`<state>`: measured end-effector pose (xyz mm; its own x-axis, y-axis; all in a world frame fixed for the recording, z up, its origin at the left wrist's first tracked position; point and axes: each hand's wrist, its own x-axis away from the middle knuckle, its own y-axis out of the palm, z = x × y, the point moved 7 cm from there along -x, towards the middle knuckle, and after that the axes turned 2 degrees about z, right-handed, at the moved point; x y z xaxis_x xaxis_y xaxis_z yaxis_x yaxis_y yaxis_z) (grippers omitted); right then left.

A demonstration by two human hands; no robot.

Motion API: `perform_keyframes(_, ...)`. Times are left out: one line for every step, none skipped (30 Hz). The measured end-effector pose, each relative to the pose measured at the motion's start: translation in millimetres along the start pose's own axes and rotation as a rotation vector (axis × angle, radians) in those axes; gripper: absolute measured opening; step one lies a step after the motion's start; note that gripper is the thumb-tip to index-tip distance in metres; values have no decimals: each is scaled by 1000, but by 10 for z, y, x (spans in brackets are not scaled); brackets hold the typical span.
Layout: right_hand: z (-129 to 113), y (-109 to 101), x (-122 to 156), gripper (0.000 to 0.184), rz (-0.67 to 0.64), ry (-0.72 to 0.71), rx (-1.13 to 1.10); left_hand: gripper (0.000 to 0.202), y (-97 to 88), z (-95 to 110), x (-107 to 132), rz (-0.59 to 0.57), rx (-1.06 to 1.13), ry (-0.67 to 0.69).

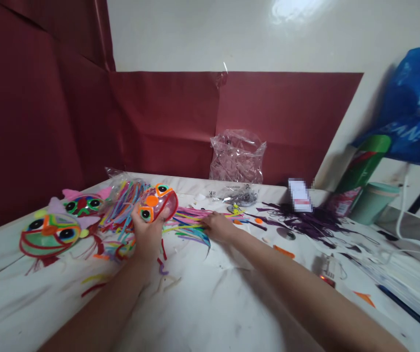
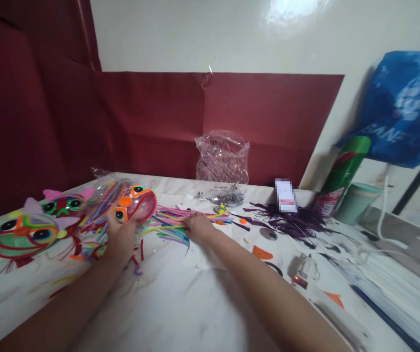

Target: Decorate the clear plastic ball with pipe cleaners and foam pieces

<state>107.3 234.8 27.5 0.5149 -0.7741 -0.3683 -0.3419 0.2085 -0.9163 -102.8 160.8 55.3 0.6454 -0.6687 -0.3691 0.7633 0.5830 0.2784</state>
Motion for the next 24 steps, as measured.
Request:
perform_keyframes(-4, 47, -3, 8, -16, 16, 20, 71, -1, 2, -1, -4, 0, -2)
perform_keyframes(24, 67, -9, 10, -28, 40, 38, 72, -4, 5, -1, -6, -6, -4)
perform_keyframes(78, 60, -17, 15, -35, 65, 51, 73, -6, 9, -2, -7, -15, -5)
perform_keyframes(148, 29, -26, 20, -40, 86, 58, 74, -7, 13, -3, -10, -21, -4)
perform_keyframes(230, -21, -34, 24, -44, 105, 59, 74, -6, 15, -5, -11, -22, -1)
perform_keyframes(318, -84, -41, 26, -46, 124, 57, 74, -4, 14, -6, -15, -21, 6)
perform_keyframes(404, -151, -46, 28, -47, 139, 53, 74, 1, 10, -8, -20, -16, 14)
perform_keyframes(483, -218, -49, 28, -46, 154, 49, 74, 6, 0, -9, -26, -9, 21)
perform_keyframes(551, -279, -51, 29, -43, 166, 45, 75, 11, -15, -11, -32, -6, 24)
perform_keyframes(605, -329, -51, 29, -39, 178, 41, 76, 14, -32, -12, -35, -7, 23)
perform_keyframes(643, -369, -51, 30, -32, 188, 37, 77, 15, -47, -13, -35, -9, 21)
perform_keyframes(664, -399, -52, 30, -22, 196, 35, 78, 15, -56, -13, -36, -7, 19)
perform_keyframes(667, -421, -54, 28, -6, 203, 33, 78, 14, -58, -13, -35, 0, 19)
perform_keyframes(655, -440, -55, 26, 17, 210, 35, 78, 13, -50, -12, -34, 11, 21)
perform_keyframes(627, -457, -57, 22, 47, 215, 39, 77, 11, -35, -10, -33, 23, 23)
perform_keyframes(583, -471, -56, 20, 81, 217, 44, 76, 8, -17, -9, -29, 33, 24)
perform_keyframes(524, -480, -52, 20, 114, 213, 48, 76, 1, 0, -8, -21, 36, 21)
perform_keyframes(449, -475, -43, 22, 138, 200, 47, 76, -5, 13, -7, -12, 33, 15)
perform_keyframes(362, -451, -28, 23, 145, 176, 40, 77, -11, 22, -6, -4, 30, 8)
perform_keyframes(265, -405, -6, 24, 132, 142, 29, 77, -11, 29, -5, -3, 27, 6)
perform_keyframes(165, -339, 25, 23, 101, 100, 14, 77, -6, 34, -5, -9, 28, 9)
perform_keyframes(67, -261, 67, 22, 61, 58, 1, 77, 3, 36, -4, -20, 30, 16)
perform_keyframes(-21, -181, 118, 21, 25, 18, -7, 77, 12, 35, -3, -30, 32, 24)
perform_keyframes(-94, -110, 175, 21, 2, -18, -14, 76, 20, 30, -2, -36, 33, 31)
